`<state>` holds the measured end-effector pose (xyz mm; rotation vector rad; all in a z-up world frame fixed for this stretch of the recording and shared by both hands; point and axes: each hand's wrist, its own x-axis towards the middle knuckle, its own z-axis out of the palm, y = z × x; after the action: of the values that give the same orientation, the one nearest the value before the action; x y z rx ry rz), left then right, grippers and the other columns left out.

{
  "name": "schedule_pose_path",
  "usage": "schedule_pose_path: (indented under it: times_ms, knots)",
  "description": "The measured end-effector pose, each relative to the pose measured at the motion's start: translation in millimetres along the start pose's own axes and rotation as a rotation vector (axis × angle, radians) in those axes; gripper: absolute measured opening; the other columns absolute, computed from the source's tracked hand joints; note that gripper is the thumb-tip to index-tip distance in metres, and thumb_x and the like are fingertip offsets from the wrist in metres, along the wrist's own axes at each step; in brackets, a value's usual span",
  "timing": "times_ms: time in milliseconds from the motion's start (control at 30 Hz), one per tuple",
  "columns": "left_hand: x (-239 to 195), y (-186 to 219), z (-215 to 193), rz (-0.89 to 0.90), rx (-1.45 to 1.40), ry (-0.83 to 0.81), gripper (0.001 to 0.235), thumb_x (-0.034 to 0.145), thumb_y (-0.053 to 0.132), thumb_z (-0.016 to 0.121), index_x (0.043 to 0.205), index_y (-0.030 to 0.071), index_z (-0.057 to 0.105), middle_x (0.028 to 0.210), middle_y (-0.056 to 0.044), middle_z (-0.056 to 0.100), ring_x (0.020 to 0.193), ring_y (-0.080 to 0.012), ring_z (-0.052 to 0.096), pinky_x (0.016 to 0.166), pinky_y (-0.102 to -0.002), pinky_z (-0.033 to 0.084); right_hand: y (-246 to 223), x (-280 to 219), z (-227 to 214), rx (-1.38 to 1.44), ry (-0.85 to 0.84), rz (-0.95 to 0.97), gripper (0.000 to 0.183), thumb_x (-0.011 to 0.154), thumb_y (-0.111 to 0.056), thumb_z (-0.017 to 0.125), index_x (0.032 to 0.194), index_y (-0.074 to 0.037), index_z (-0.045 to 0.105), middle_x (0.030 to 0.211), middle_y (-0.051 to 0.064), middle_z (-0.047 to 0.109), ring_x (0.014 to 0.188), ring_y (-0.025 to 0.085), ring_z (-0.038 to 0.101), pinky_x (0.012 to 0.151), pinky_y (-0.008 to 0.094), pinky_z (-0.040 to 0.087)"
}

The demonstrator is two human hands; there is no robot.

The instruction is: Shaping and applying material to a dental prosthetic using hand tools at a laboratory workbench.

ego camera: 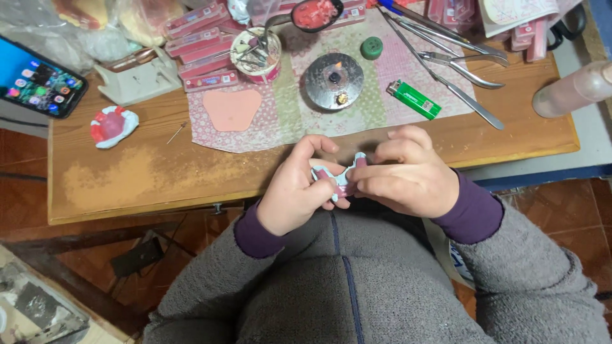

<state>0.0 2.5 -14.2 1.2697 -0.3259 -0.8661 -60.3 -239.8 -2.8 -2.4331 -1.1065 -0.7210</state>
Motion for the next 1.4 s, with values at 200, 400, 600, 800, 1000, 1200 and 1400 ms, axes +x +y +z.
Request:
schedule_pose_path:
  times_ms: [200,400,600,800,1000,1200,1400]
  knots:
    - [-25,4,-35,0.100,-0.147,0.034,0.039,0.100,0.011,0.054,0.137,0.006,0.042,0.122,-0.020,0.067,0.090,-0.0248,0.075,0.074,-0.031,0.060,-8,1,10,0.144,0.171,0.306,0.049,0.092,-0.033,0.081,0.124,-0.005,0.055,0.137,0.018,0.061,0.136,0.036,0.053,0.112,0.051,0.045]
    - [-78,33,-88,0.402,-0.117,0.318,0.052,0.096,-0.001,0.061,0.142,0.006,0.039,0.130,-0.021,0.064,0.106,-0.0300,0.073,0.090,-0.037,0.061,-50,42,57,0.161,-0.187,0.138,0.070,0.084,-0.044,0.073,0.137,-0.002,0.054,0.142,0.018,0.058,0.135,0.036,0.054,0.114,0.053,0.039]
    - [-85,39,-81,0.453,-0.051,0.464,0.075,0.085,-0.017,0.064,0.149,0.008,0.035,0.137,-0.021,0.059,0.115,-0.0301,0.071,0.097,-0.039,0.061,-63,87,103,0.144,-0.153,0.215,0.072,0.090,-0.046,0.070,0.143,-0.002,0.051,0.151,0.018,0.053,0.142,0.035,0.049,0.116,0.050,0.040]
    - [-86,31,-72,0.439,0.062,0.475,0.074,0.088,-0.018,0.062,0.152,0.006,0.037,0.135,-0.021,0.061,0.109,-0.0295,0.071,0.091,-0.037,0.060,-62,58,79,-0.007,-0.086,0.385,0.077,0.086,-0.045,0.072,0.144,0.000,0.051,0.151,0.018,0.052,0.142,0.037,0.046,0.116,0.052,0.038]
    - [-47,15,-65,0.398,0.212,0.366,0.070,0.085,-0.015,0.066,0.148,0.002,0.041,0.132,-0.017,0.062,0.113,-0.0237,0.068,0.097,-0.035,0.059,-57,-14,20,-0.246,-0.101,0.862,0.085,0.071,-0.041,0.083,0.141,-0.002,0.053,0.145,0.021,0.053,0.139,0.040,0.046,0.112,0.053,0.036]
    - [-7,10,-35,0.299,0.529,0.302,0.074,0.083,-0.006,0.070,0.149,0.003,0.039,0.126,-0.013,0.067,0.107,-0.0184,0.069,0.089,-0.031,0.057,-65,-77,-77,-0.314,-0.050,1.867,0.069,0.091,-0.039,0.076,0.140,0.005,0.052,0.111,0.028,0.070,0.104,0.043,0.070,0.086,0.052,0.058]
    - [4,22,-32,0.532,1.151,0.359,0.068,0.077,0.008,0.078,0.140,0.006,0.054,0.115,-0.015,0.071,0.105,-0.0327,0.067,0.091,-0.042,0.053,-61,-297,-49,-0.690,-0.103,1.489,0.032,0.104,-0.034,0.080,0.116,-0.005,0.076,0.091,0.019,0.072,0.084,0.035,0.071,0.084,0.044,0.058]
